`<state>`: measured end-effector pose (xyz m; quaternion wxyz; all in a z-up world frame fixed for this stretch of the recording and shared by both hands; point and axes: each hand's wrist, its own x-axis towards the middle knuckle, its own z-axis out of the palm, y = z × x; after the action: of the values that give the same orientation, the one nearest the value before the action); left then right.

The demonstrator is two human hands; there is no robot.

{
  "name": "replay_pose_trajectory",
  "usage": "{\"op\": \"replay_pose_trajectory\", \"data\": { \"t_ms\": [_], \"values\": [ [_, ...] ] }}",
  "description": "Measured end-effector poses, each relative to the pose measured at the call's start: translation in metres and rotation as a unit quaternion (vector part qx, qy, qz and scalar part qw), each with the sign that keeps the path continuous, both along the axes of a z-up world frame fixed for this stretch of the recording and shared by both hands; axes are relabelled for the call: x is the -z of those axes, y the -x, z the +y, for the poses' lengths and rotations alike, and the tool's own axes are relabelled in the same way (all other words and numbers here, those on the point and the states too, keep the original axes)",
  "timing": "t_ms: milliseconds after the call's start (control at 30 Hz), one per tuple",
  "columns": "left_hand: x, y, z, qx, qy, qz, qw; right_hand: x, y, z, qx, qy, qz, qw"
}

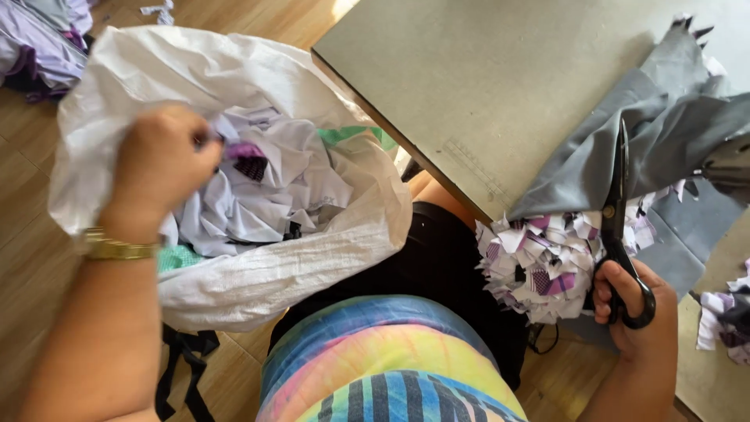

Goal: Cutting fabric pieces with scissors and placing the scraps into a collection bag

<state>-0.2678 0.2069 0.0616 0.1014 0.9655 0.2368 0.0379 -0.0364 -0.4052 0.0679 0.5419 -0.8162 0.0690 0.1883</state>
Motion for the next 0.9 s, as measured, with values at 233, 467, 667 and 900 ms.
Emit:
{"op": "replay_pose_trajectory", "data": {
  "t_ms": [233, 467, 667, 900],
  "values": [
    [-0.098, 0.04, 0.009, -0.058, 0.06, 0.021, 0.996, 0.002, 0.001, 0.001, -0.015, -0.009, -0.004, 1.0],
    [-0.017, -0.001, -0.017, -0.147, 0.11, 0.3, 0.936, -0.005, 0.002, 0.005, -0.012, -0.001, 0.01, 1.0],
    [0.048, -0.006, -0.006, -0.104, 0.074, -0.043, 0.991, -0.004, 0.001, 0.003, -0.008, -0.016, 0.013, 1.0],
    [-0.101, 0.002, -0.046, -0.021, 0.353, -0.254, 0.9, -0.002, 0.003, 0.005, -0.014, -0.023, 0.008, 1.0]
  ]
}}
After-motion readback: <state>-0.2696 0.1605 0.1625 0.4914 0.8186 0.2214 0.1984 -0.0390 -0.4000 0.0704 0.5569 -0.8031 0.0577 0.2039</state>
